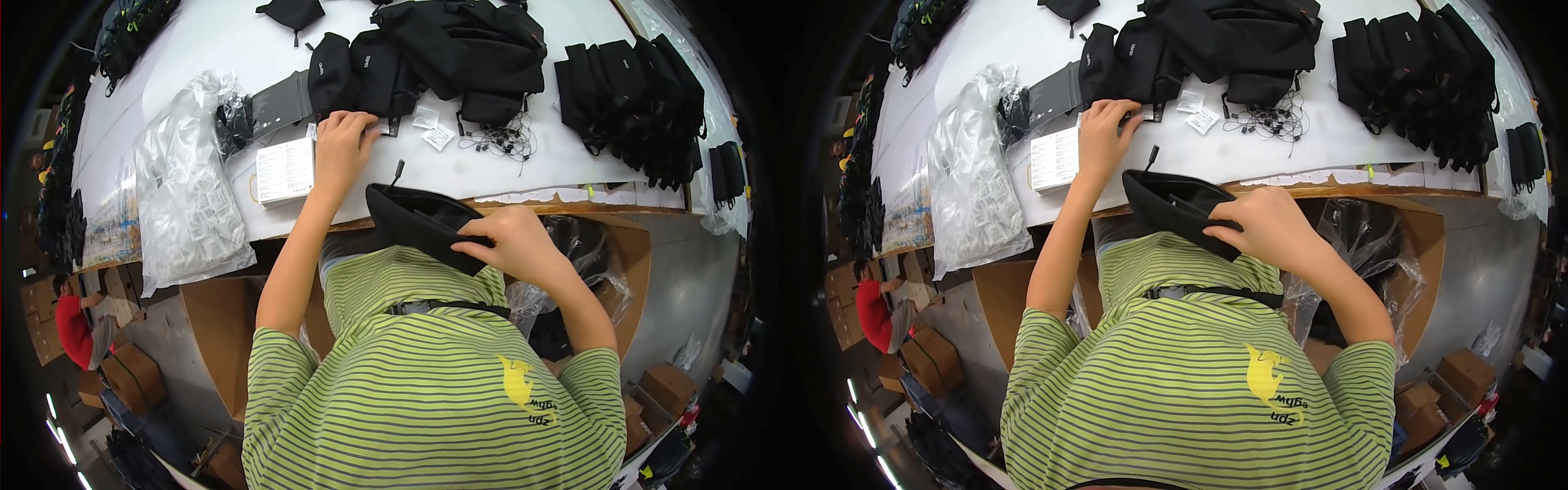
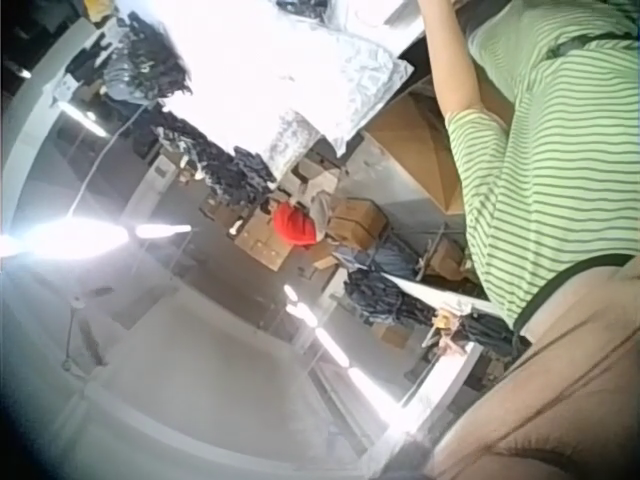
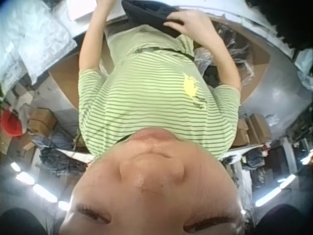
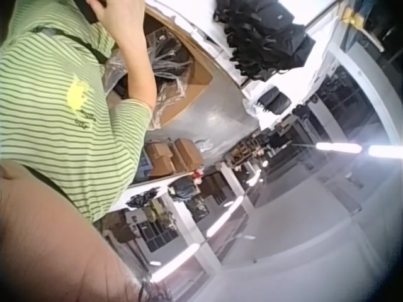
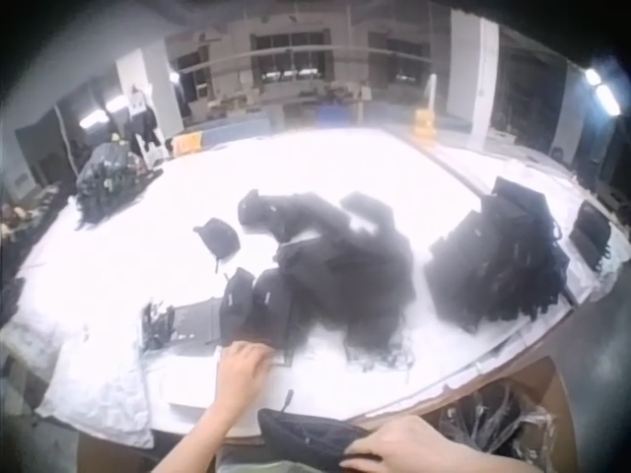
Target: The recorder is seen placing silica gel packets and product tags into black protective cases and then organizing the cases.
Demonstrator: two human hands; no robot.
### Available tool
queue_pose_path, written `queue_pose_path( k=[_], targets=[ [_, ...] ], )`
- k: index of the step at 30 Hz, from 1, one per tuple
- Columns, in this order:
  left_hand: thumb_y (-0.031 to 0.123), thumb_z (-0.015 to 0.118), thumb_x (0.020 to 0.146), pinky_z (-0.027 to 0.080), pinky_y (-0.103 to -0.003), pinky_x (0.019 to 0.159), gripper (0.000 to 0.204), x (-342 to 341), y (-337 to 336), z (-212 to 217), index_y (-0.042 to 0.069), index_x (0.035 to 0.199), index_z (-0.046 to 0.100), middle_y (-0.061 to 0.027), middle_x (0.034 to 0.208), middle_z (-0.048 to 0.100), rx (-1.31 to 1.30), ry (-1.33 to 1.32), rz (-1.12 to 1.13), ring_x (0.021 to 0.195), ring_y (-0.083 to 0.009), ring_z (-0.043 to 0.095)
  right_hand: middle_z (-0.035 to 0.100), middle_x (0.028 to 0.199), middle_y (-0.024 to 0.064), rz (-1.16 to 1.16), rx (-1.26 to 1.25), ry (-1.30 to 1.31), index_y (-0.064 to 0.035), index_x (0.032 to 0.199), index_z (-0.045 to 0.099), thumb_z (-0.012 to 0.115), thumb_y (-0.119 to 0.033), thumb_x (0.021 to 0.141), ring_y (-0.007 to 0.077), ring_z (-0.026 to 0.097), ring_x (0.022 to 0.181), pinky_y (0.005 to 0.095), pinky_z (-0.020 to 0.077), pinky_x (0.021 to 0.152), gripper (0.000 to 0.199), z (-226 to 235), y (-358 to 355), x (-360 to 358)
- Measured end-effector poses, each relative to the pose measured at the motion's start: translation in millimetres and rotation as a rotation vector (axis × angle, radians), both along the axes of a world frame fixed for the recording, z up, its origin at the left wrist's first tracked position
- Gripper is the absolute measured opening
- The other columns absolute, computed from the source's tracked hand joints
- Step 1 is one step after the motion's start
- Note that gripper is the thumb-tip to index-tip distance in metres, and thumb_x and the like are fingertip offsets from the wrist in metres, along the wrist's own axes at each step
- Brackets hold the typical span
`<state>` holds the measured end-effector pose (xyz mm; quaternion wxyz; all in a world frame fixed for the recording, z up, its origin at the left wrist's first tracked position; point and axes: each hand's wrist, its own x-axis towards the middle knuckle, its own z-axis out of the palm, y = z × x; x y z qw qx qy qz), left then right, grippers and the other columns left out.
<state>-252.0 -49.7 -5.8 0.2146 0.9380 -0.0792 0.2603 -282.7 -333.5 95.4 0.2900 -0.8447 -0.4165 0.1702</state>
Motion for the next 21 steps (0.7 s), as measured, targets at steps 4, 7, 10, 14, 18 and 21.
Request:
queue_pose_path(
  k=[4, 7, 10, 14, 18, 21],
  targets=[
    [0.014, 0.072, 0.071, 0.036, -0.036, 0.088, 0.02, 2, -7, 4, 0.009, 0.089, 0.067, 0.0, 0.091, 0.064, 0.061, -0.021, 0.027, 0.097, -0.021, 0.054, 0.058, 0.054, 0.0058, 0.025, 0.023, -0.221, -0.0093, 0.076, 0.067, 0.07, -0.025, 0.076, 0.0245, 0.058, 0.052, 0.0345, 0.0446, 0.052, 0.016, 3, 2, 7],
    [0.016, 0.072, 0.071, 0.036, -0.035, 0.088, 0.02, 10, 0, -5, 0.01, 0.089, 0.067, 0.0005, 0.091, 0.063, 0.118, -0.045, 0.002, 0.097, -0.0208, 0.054, 0.056, 0.053, 0.0036, 0.044, 0.046, -0.352, -0.0098, 0.071, 0.063, 0.07, -0.024, 0.076, 0.0233, 0.056, 0.05, 0.0339, 0.0434, 0.05, 0.016, 1, 5, 11],
    [0.017, 0.072, 0.071, 0.036, -0.035, 0.087, 0.017, 12, -1, -7, 0.01, 0.086, 0.067, 0.0009, 0.089, 0.063, 0.174, -0.035, -0.006, 0.094, -0.0203, 0.054, 0.057, 0.054, 0.0024, 0.061, -0.006, -0.46, -0.0097, 0.076, 0.068, 0.073, -0.019, 0.073, 0.0208, 0.055, 0.05, 0.0314, 0.0423, 0.049, 0.011, 4, 4, 14],
    [0.018, 0.072, 0.071, 0.037, -0.034, 0.085, 0.015, 15, -2, -8, 0.01, 0.083, 0.067, 0.0008, 0.083, 0.063, 0.179, -0.09, 0.006, 0.09, -0.0194, 0.055, 0.055, 0.053, 0.0014, 0.075, 0.003, -0.512, -0.0095, 0.077, 0.068, 0.073, -0.019, 0.073, 0.0198, 0.053, 0.049, 0.0317, 0.0409, 0.049, 0.011, 4, 4, 14],
    [0.015, 0.071, 0.074, 0.038, -0.033, 0.081, 0.008, 14, -8, 8, 0.009, 0.08, 0.068, -0.0013, 0.074, 0.063, -0.005, -0.163, 0.032, 0.082, -0.0187, 0.057, 0.055, 0.054, 0.001, 0.078, 0.007, -0.539, -0.0095, 0.078, 0.068, 0.073, -0.018, 0.071, 0.0195, 0.053, 0.05, 0.0314, 0.0412, 0.05, 0.012, 5, 2, 15],
    [0.008, 0.069, 0.077, 0.039, -0.032, 0.079, 0.004, -8, -26, 60, 0.008, 0.081, 0.069, -0.0026, 0.074, 0.064, -0.224, -0.185, 0.084, 0.077, -0.0179, 0.058, 0.055, 0.056, 0.0007, 0.072, 0.011, -0.558, -0.0096, 0.079, 0.068, 0.074, -0.016, 0.068, 0.0192, 0.054, 0.052, 0.0311, 0.0422, 0.051, 0.014, 6, -2, 19]
  ],
)
